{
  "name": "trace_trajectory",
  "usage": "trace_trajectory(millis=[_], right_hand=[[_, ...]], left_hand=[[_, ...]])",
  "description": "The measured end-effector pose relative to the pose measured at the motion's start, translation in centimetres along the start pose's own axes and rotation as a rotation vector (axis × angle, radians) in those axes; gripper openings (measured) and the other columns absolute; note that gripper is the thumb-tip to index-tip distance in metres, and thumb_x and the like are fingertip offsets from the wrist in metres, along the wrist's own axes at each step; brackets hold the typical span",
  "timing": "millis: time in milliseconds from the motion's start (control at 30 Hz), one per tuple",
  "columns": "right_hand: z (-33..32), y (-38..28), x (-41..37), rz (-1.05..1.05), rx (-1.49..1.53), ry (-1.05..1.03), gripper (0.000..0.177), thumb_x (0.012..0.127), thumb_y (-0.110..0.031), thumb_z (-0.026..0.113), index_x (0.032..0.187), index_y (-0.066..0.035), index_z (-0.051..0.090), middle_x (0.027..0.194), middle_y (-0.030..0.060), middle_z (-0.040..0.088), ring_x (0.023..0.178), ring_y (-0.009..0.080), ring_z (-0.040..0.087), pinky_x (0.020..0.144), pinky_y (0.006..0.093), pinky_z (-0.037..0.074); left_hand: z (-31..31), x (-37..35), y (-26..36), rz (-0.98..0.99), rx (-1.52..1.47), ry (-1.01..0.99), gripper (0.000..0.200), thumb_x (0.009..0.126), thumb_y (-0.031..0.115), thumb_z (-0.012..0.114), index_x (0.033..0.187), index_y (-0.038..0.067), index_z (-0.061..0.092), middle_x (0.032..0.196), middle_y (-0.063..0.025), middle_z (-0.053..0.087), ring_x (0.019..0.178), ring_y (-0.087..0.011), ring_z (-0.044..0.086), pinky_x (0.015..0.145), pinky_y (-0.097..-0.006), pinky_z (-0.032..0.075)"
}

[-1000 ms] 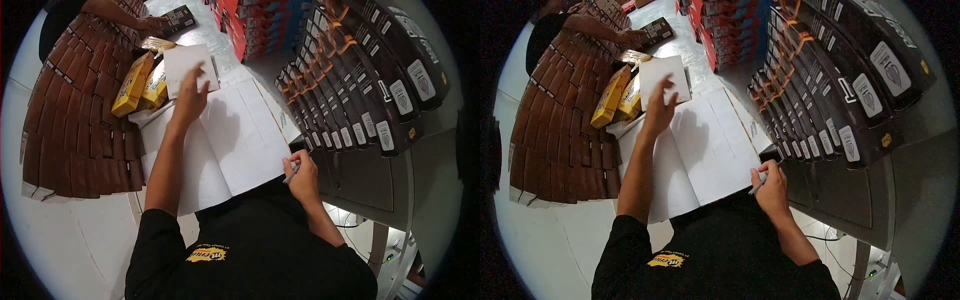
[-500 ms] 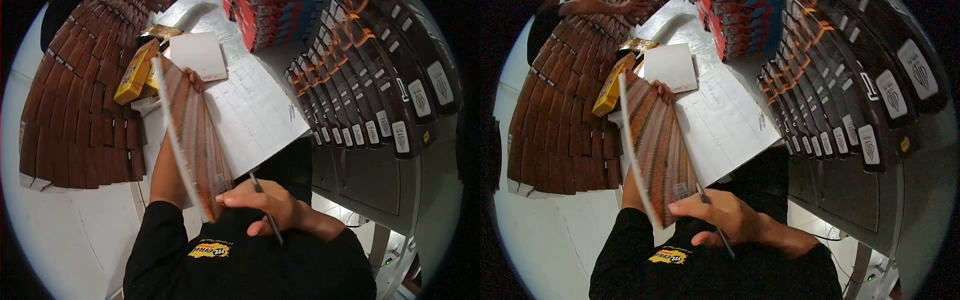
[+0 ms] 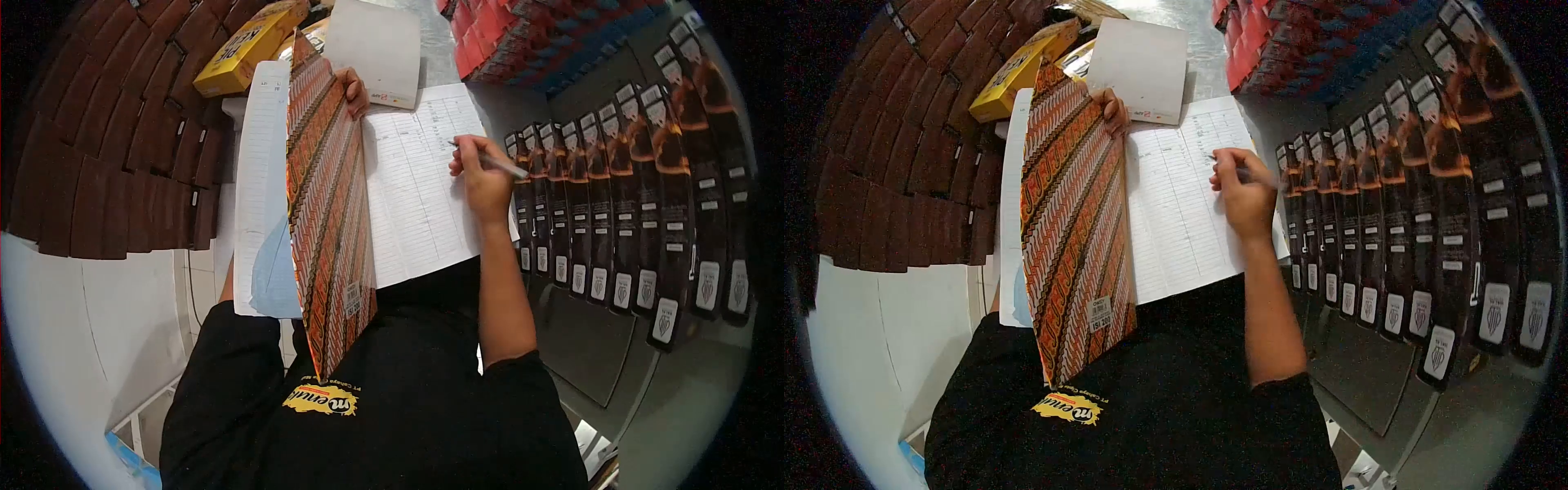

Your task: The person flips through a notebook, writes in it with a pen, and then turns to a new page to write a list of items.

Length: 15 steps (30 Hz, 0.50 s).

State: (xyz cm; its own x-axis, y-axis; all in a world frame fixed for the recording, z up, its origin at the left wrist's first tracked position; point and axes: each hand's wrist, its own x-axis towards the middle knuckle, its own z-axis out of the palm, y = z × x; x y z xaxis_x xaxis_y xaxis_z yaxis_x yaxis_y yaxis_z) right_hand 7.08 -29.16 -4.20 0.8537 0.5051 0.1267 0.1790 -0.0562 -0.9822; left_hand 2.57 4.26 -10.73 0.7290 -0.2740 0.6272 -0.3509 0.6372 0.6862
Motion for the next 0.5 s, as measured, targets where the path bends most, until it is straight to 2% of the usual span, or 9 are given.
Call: trace_trajectory(millis=[67, 167, 233, 400, 433, 467, 500], right_hand=[[0.2, 1.7, 1.2, 0.085, 0.07, 0.073, 0.026, 0.105, -0.019, 0.069, 0.119, 0.002, 0.068, 0.091, 0.0063, 0.07, 0.075, 0.0127, 0.069, 0.064, 0.0281, 0.058], [0.5, 1.6, 1.3, 0.013, 0.147, 0.078, 0.021, 0.105, -0.014, 0.068, 0.116, 0.004, 0.068, 0.092, 0.0082, 0.07, 0.079, 0.0133, 0.071, 0.065, 0.0275, 0.058], [0.5, 1.9, 1.1, -0.012, 0.185, 0.081, 0.018, 0.102, -0.008, 0.07, 0.113, 0.005, 0.067, 0.091, 0.0103, 0.071, 0.078, 0.0133, 0.071, 0.066, 0.0259, 0.058], [0.5, 0.6, 0.7, 0.133, -0.013, -0.035, 0.017, 0.099, -0.008, 0.072, 0.11, 0.004, 0.07, 0.087, 0.0109, 0.074, 0.071, 0.0125, 0.07, 0.064, 0.0257, 0.058], [0.6, 0.6, 0.9, 0.13, -0.055, -0.025, 0.016, 0.099, -0.008, 0.072, 0.109, 0.004, 0.07, 0.085, 0.01, 0.074, 0.069, 0.0116, 0.069, 0.062, 0.0253, 0.057], [0.6, 0.7, 1.0, 0.125, -0.096, -0.017, 0.015, 0.099, -0.008, 0.072, 0.108, 0.004, 0.071, 0.083, 0.0091, 0.074, 0.067, 0.0106, 0.068, 0.061, 0.0249, 0.056], [0.7, 0.8, 1.1, 0.13, -0.098, -0.02, 0.015, 0.099, -0.008, 0.072, 0.108, 0.004, 0.071, 0.083, 0.0091, 0.074, 0.067, 0.0106, 0.068, 0.061, 0.0249, 0.056]], left_hand=[[-0.4, 0.2, 0.0, 0.001, 0.002, -0.022, 0.054, 0.105, 0.059, 0.053, 0.1, 0.006, 0.055, 0.075, -0.0067, 0.057, 0.069, -0.0202, 0.061, 0.069, -0.0354, 0.05], [-1.3, 0.0, -0.1, 0.0, 0.006, -0.004, 0.054, 0.105, 0.06, 0.054, 0.099, 0.006, 0.054, 0.074, -0.0066, 0.056, 0.069, -0.0204, 0.061, 0.068, -0.0356, 0.05], [-1.9, -0.6, -0.7, -0.06, 0.002, 0.038, 0.062, 0.098, 0.065, 0.061, 0.103, 0.003, 0.053, 0.077, -0.01, 0.061, 0.07, -0.0219, 0.062, 0.07, -0.0353, 0.051], [-1.1, -0.5, -0.3, -0.157, -0.084, 0.126, 0.074, 0.087, 0.075, 0.069, 0.102, 0.004, 0.053, 0.082, -0.0129, 0.066, 0.071, -0.0214, 0.064, 0.071, -0.0338, 0.053], [-0.7, -0.1, -0.3, -0.109, -0.069, 0.071, 0.066, 0.099, 0.071, 0.043, 0.099, 0.006, 0.053, 0.08, -0.0103, 0.063, 0.068, -0.021, 0.061, 0.07, -0.0343, 0.053], [-0.5, 0.1, -0.3, -0.06, -0.053, 0.016, 0.071, 0.11, 0.067, 0.018, 0.096, 0.007, 0.053, 0.078, -0.0078, 0.06, 0.065, -0.0205, 0.057, 0.069, -0.0348, 0.053], [-0.7, 0.2, -0.4, -0.059, -0.044, 0.014, 0.072, 0.11, 0.067, 0.017, 0.096, 0.007, 0.053, 0.078, -0.0078, 0.06, 0.065, -0.0206, 0.057, 0.069, -0.0348, 0.053]])
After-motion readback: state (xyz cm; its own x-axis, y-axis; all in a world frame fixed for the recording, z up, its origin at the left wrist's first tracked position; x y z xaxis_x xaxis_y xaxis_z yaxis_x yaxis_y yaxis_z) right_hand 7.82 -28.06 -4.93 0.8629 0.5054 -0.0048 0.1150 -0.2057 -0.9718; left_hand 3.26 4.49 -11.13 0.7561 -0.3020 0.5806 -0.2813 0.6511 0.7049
